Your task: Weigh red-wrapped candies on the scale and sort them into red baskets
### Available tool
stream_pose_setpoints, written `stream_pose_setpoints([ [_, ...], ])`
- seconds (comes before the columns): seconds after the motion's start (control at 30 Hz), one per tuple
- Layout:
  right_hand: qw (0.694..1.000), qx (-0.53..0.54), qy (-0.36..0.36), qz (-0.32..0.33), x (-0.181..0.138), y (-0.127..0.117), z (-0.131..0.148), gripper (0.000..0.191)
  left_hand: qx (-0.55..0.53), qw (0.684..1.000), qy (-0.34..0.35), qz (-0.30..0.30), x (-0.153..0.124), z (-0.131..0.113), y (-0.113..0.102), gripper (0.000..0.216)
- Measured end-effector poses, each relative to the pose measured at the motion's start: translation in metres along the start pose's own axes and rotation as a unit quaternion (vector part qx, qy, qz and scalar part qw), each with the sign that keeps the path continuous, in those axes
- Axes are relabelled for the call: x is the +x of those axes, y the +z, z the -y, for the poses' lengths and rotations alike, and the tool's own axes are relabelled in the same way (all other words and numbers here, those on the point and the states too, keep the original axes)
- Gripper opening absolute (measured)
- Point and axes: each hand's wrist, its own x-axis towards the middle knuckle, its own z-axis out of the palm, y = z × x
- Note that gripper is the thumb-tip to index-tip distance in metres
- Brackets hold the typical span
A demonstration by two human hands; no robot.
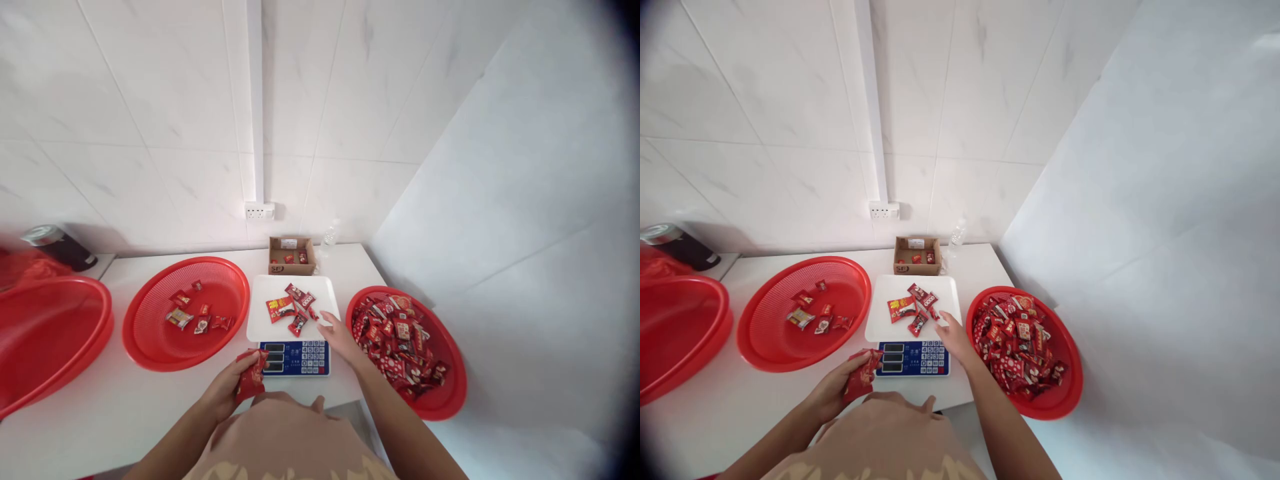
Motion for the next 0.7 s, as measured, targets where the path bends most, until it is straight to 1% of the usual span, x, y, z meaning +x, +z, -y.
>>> stream_pose_setpoints([
  [0.07,0.999,-0.037,-0.008,0.004,-0.01,0.0,-0.006,0.048,-0.002,1.0,-0.003,0.001,0.0,0.001,0.0,0.014],
  [0.17,0.998,-0.058,0.008,-0.009,-0.024,-0.002,-0.014,0.041,-0.003,1.0,-0.002,0.007,0.003,0.003,-0.001,0.013],
  [0.23,0.999,-0.036,0.016,-0.027,-0.031,-0.003,-0.015,0.038,-0.003,1.0,-0.001,0.012,0.005,0.004,-0.001,0.013],
  [0.3,0.999,0.017,0.027,-0.025,-0.04,-0.002,-0.012,0.039,0.004,1.0,0.002,0.023,0.007,0.006,0.001,0.015],
  [0.33,0.998,0.051,0.037,-0.008,-0.045,0.0,-0.009,0.041,0.011,0.999,0.008,0.033,0.007,0.006,0.002,0.019],
  [0.4,0.988,0.12,0.075,0.057,-0.057,0.008,0.002,0.048,0.028,0.998,0.023,0.057,0.007,0.007,0.007,0.03],
  [0.47,0.966,0.187,0.114,0.137,-0.07,0.019,0.017,0.057,0.05,0.994,0.038,0.086,0.006,0.008,0.015,0.046],
  [0.53,0.936,0.253,0.129,0.207,-0.082,0.032,0.032,0.069,0.085,0.989,0.049,0.114,0.005,0.01,0.023,0.059],
  [0.6,0.916,0.289,0.104,0.257,-0.09,0.044,0.045,0.083,0.139,0.977,0.074,0.144,0.006,0.011,0.031,0.064],
  [0.63,0.916,0.288,0.083,0.266,-0.093,0.049,0.05,0.089,0.168,0.969,0.095,0.153,0.006,0.011,0.034,0.064],
  [0.7,0.927,0.269,0.047,0.256,-0.095,0.054,0.057,0.096,0.215,0.955,0.136,0.154,0.007,0.012,0.037,0.063],
])
